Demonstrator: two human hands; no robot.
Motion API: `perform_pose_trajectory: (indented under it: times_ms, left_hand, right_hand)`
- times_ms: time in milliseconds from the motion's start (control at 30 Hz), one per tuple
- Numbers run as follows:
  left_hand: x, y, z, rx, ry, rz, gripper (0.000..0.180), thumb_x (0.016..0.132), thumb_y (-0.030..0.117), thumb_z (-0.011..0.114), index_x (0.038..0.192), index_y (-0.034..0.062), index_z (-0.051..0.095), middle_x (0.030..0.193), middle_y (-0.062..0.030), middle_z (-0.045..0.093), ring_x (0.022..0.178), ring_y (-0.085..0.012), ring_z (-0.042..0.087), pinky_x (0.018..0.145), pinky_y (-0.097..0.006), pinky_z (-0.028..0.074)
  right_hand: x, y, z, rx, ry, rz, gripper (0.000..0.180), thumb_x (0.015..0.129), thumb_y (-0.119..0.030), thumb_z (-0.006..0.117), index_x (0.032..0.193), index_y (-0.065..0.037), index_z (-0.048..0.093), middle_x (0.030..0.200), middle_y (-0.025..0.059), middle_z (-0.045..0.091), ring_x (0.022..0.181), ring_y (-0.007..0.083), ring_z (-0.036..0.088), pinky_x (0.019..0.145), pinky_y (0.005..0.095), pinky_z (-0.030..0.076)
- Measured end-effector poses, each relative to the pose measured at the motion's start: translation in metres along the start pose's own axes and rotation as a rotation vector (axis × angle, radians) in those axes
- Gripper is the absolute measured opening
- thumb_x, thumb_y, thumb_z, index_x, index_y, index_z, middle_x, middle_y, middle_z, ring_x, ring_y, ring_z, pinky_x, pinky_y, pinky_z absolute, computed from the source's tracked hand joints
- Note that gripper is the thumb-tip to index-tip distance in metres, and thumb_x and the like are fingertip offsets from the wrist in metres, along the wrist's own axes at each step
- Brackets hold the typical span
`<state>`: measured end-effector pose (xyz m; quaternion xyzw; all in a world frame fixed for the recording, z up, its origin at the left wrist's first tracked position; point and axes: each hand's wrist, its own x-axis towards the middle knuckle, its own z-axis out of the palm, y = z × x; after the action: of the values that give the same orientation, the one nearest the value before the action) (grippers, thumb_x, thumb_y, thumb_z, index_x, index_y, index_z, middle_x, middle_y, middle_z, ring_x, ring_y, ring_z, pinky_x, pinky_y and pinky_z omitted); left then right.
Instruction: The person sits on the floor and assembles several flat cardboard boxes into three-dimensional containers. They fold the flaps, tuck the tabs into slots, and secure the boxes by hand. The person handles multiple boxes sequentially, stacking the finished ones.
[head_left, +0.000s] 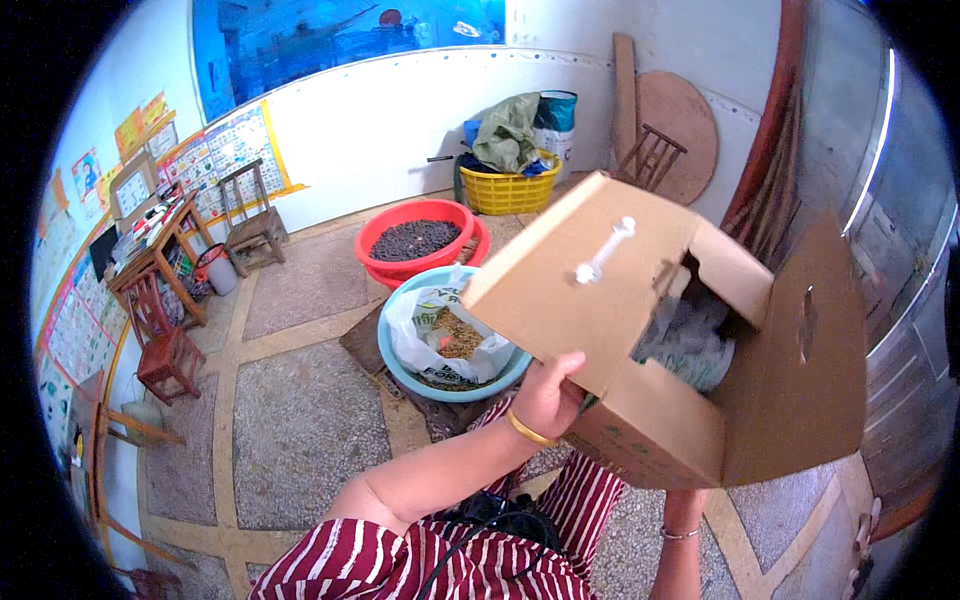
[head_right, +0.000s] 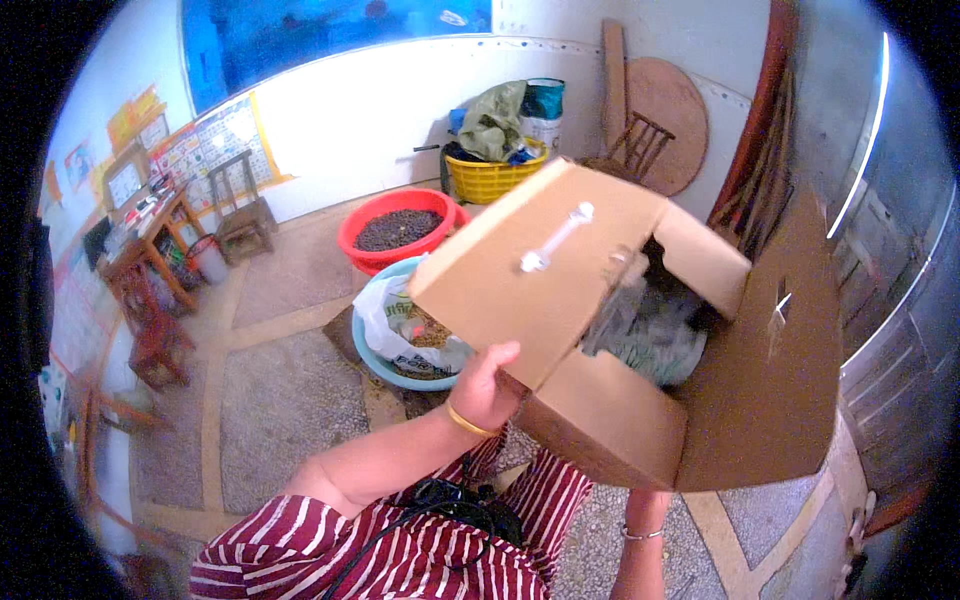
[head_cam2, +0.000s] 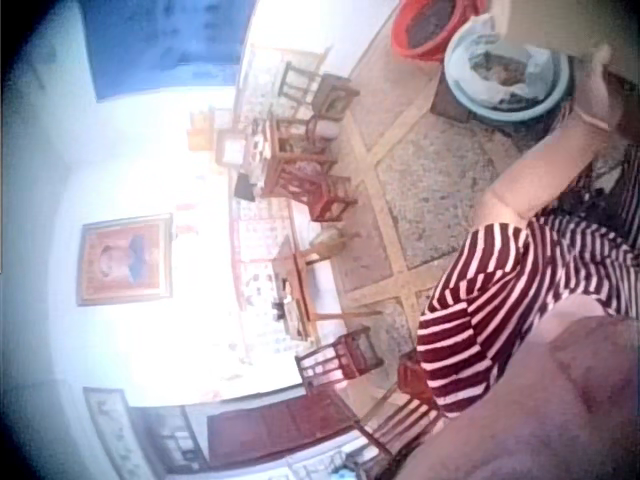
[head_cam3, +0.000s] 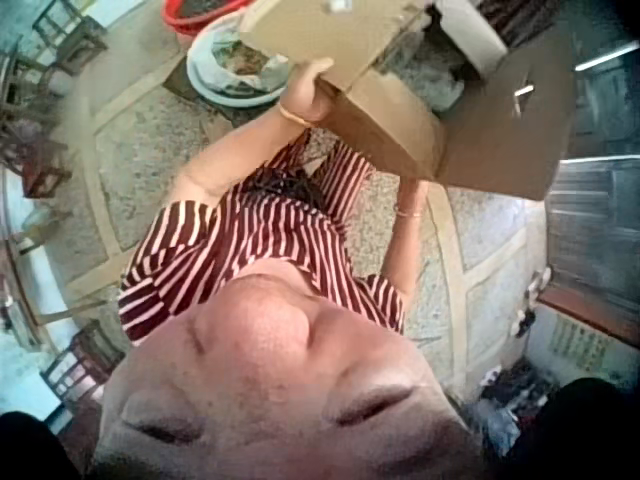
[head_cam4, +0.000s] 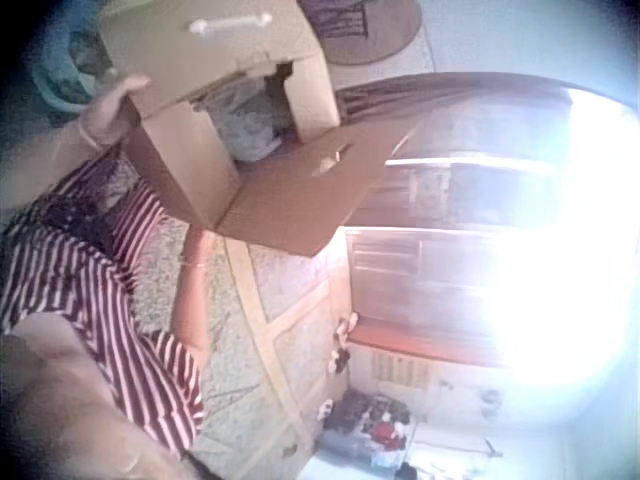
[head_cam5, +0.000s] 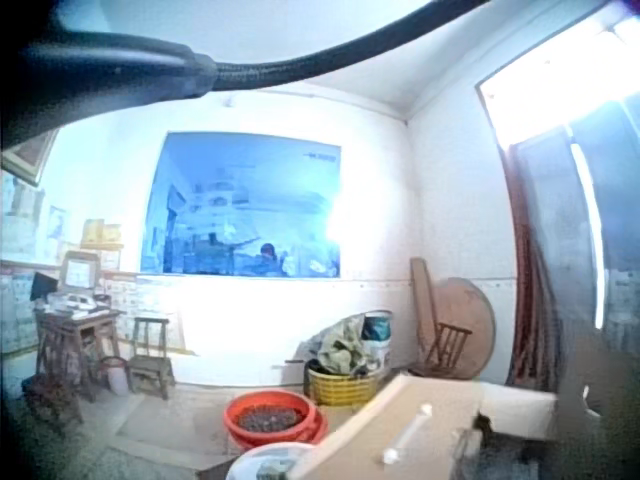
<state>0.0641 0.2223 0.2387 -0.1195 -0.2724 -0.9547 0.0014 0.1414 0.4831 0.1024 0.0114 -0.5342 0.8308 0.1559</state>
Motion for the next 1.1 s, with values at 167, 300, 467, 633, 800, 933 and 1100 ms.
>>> perform_pose_trajectory:
  times_ms: [167,300,467,633,800,933,1100]
  left_hand:
    - [-0.009,-0.062,-0.044,0.054,0.022,-0.185,0.040,0.081,0.014,0.054,0.118,0.0000,0.050,0.112,-0.0083,0.057,0.106,-0.0188,0.053,0.094,-0.036,0.041]
    - [0.000,-0.114,-0.061,0.092,-0.052,-0.191,0.044,0.080,0.017,0.060,0.120,0.0025,0.049,0.117,-0.0061,0.054,0.109,-0.0168,0.049,0.097,-0.035,0.036]
    - [-0.004,-0.091,-0.049,0.198,-0.101,-0.196,0.043,0.082,0.021,0.061,0.119,0.0021,0.048,0.110,-0.0044,0.054,0.100,-0.0132,0.049,0.091,-0.031,0.039]
    - [-0.004,-0.071,-0.050,0.489,-0.154,-0.148,0.039,0.084,0.024,0.058,0.114,0.0004,0.051,0.105,-0.0032,0.055,0.094,-0.0120,0.050,0.085,-0.030,0.042]
    - [-0.009,-0.040,-0.035,0.762,-0.197,0.026,0.038,0.080,0.018,0.055,0.111,-0.0031,0.051,0.090,-0.0140,0.062,0.087,-0.0191,0.057,0.080,-0.031,0.045]
    - [-0.013,-0.040,-0.032,0.891,-0.252,0.136,0.028,0.076,0.014,0.057,0.096,-0.0049,0.054,0.089,-0.0180,0.059,0.084,-0.0287,0.058,0.075,-0.036,0.046]
    - [-0.014,-0.033,-0.026,1.201,-0.432,0.435,0.022,0.067,0.015,0.060,0.075,-0.0040,0.053,0.085,-0.0179,0.049,0.083,-0.0361,0.051,0.074,-0.041,0.044]
  right_hand:
    - [-0.030,0.035,-0.036,0.218,0.091,0.265,0.052,0.089,-0.034,0.048,0.133,-0.007,0.037,0.133,0.0098,0.042,0.120,0.0256,0.041,0.099,0.0418,0.036]
    - [-0.033,0.027,-0.066,0.049,0.024,0.273,0.052,0.092,-0.033,0.044,0.136,-0.006,0.034,0.139,0.0106,0.035,0.126,0.0280,0.035,0.103,0.0433,0.031]
    - [-0.021,0.002,-0.030,-0.300,0.184,0.161,0.055,0.090,-0.032,0.049,0.134,-0.003,0.035,0.136,0.0148,0.037,0.122,0.0313,0.038,0.102,0.0427,0.032]
    - [-0.015,-0.025,-0.008,-0.650,0.288,-0.057,0.057,0.089,-0.032,0.053,0.133,0.000,0.036,0.133,0.0191,0.040,0.119,0.0345,0.041,0.100,0.0421,0.033]
    - [-0.010,-0.053,-0.013,-0.934,0.346,-0.354,0.060,0.087,-0.032,0.057,0.132,0.003,0.037,0.129,0.0233,0.043,0.115,0.0378,0.043,0.099,0.0415,0.035]
    - [-0.015,-0.078,0.009,-1.001,0.322,-0.454,0.060,0.087,-0.031,0.058,0.130,0.006,0.039,0.127,0.0261,0.045,0.111,0.0387,0.046,0.097,0.0412,0.037]
    - [-0.019,-0.098,0.066,-0.869,0.366,-0.194,0.054,0.090,-0.032,0.054,0.127,0.006,0.043,0.125,0.0229,0.048,0.107,0.0334,0.050,0.094,0.0403,0.040]
